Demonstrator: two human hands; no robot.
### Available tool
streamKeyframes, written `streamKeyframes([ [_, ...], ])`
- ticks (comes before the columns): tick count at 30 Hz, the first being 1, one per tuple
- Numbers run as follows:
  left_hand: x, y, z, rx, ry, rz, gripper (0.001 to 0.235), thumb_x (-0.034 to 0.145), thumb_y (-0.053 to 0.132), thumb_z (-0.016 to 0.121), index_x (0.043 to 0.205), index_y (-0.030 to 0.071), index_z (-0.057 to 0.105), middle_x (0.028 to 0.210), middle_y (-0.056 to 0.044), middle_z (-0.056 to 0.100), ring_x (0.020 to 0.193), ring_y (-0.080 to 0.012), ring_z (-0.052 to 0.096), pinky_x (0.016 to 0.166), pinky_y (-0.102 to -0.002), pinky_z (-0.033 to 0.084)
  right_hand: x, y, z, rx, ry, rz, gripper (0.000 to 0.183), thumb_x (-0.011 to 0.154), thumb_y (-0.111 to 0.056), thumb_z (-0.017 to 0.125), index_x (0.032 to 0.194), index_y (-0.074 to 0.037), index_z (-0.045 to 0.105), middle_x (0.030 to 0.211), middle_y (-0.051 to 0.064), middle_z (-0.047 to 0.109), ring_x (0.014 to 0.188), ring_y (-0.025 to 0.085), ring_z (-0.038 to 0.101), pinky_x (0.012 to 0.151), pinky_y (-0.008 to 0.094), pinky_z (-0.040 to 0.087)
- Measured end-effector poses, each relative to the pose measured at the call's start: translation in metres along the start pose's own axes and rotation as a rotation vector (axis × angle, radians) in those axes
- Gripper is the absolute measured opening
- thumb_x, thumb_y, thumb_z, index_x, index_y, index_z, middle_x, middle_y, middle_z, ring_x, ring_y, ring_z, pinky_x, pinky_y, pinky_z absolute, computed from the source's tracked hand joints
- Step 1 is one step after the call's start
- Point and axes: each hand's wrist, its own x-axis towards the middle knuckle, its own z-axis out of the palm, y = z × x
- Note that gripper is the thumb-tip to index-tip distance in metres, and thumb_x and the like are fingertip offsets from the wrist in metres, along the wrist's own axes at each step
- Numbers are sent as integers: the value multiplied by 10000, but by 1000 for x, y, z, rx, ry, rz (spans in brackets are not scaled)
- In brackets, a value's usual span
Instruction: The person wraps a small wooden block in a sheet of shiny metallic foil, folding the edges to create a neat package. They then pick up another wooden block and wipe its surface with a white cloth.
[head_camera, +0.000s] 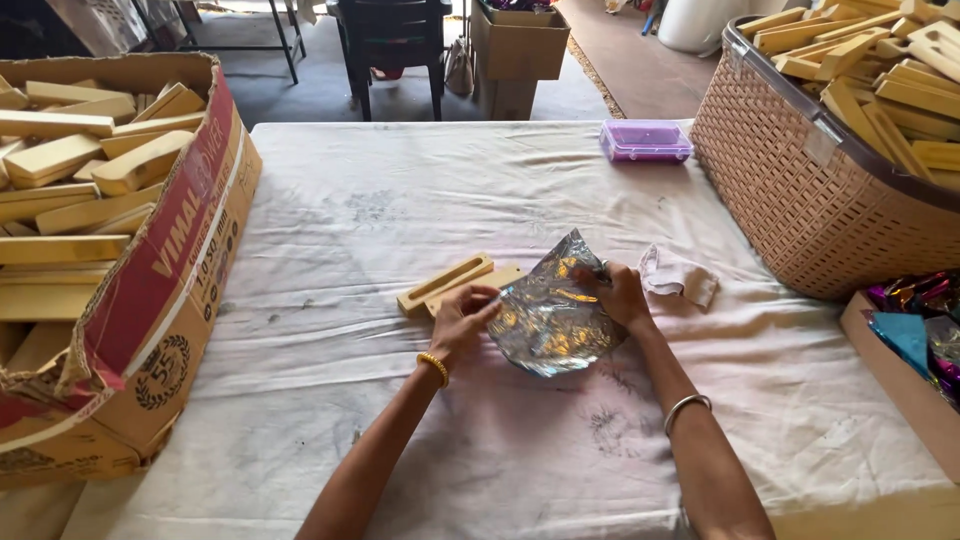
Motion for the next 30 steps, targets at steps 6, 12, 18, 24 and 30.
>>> streamKeyframes([
  [6, 5, 5, -28, 696, 376, 614, 291, 921, 142, 708, 1200, 60, 705, 1038, -113, 764, 905, -202, 721, 847, -345, 609, -10, -14, 4, -57, -39, -69, 598, 909, -563, 693, 749, 14, 695, 673, 196, 706, 613, 296, 731, 603, 444, 566],
  [12, 5, 3, -20, 836, 241, 360, 316, 1012, 407, 643, 988, 101, 717, 917, -74, 761, 700, -172, 730, 581, -315, 604, -10, -22, 6, -172, -77, -12, 594, 933, -559, 668, 779, 15, 686, 682, 225, 710, 652, 337, 739, 631, 462, 584],
  [18, -3, 12, -12, 793, -8, 210, 374, 906, 492, 707, 874, 121, 740, 765, -39, 779, 628, -129, 727, 517, -274, 562, -10, -10, 5, -66, -36, -141, 584, 906, -509, 723, 742, 48, 660, 706, 254, 701, 644, 340, 736, 644, 460, 575],
  [24, 17, -21, -20, 603, 197, 385, 173, 913, 312, 738, 936, 146, 779, 841, -33, 804, 653, -106, 758, 555, -240, 597, -11, -7, 1, 267, -39, -153, 396, 876, -414, 673, 942, -33, 757, 794, 145, 780, 683, 181, 752, 612, 394, 573],
  [30, -4, 3, -16, 717, 158, 426, 130, 938, 298, 721, 989, 201, 791, 858, -14, 820, 680, -125, 769, 575, -276, 585, -5, -3, -4, 124, -211, 79, 432, 969, -344, 792, 955, 81, 711, 757, 195, 732, 648, 248, 671, 572, 404, 534],
])
